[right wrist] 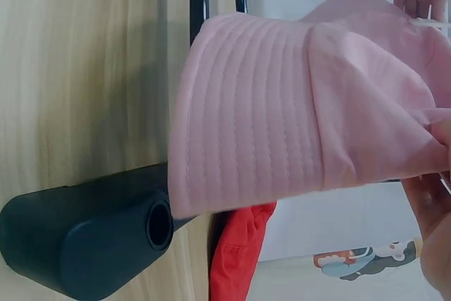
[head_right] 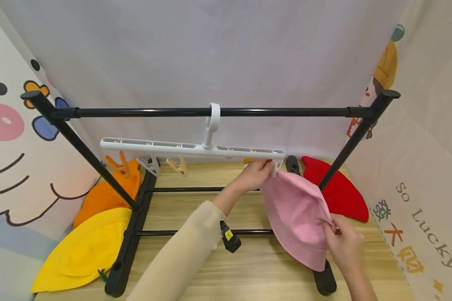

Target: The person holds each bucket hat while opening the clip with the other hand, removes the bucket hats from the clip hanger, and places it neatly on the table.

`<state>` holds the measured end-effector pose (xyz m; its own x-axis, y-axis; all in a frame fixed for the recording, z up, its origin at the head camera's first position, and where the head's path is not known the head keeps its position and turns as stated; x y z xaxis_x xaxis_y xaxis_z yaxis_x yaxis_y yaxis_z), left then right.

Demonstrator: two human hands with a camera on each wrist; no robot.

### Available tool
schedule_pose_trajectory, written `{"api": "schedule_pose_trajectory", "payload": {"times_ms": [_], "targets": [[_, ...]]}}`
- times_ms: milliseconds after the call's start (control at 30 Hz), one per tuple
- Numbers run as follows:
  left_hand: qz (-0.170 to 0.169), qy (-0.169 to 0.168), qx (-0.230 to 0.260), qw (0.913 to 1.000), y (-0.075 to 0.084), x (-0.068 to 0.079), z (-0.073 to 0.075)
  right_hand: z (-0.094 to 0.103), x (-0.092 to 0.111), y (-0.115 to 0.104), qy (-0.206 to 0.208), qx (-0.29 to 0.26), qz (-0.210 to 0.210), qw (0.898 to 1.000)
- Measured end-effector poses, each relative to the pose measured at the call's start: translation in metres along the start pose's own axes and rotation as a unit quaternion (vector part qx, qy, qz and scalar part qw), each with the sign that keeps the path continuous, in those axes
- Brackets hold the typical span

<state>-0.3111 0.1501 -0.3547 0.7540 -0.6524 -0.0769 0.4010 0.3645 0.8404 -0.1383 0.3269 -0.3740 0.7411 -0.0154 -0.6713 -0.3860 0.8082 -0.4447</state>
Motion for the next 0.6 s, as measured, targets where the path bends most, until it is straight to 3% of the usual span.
{"api": "schedule_pose_trajectory", "payload": {"times_ms": [233,600], "targets": [[0.013,-0.003,-0.001,0.9999,-0.002,0.002,-0.001,0.009,-0.001,0.003,0.038,-0.004,-0.007,0.999],[-0.001,0.003,0.022,0.9998,-0.002,0.004,-0.002,0.026,-0.005,0.014,0.087,-0.011,-0.04,0.995]]}}
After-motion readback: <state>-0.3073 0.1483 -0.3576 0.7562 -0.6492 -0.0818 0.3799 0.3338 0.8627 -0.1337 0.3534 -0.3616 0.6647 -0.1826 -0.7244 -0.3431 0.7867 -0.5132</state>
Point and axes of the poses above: each hand's wrist, its own x-axis away from the middle knuckle, its own z-axis out of the back of the hand, y = z × x, the point moved 10 cm from there along -x, towards the middle knuckle, and after that the axes turned 10 degrees about -y, right-handed, at the moved point
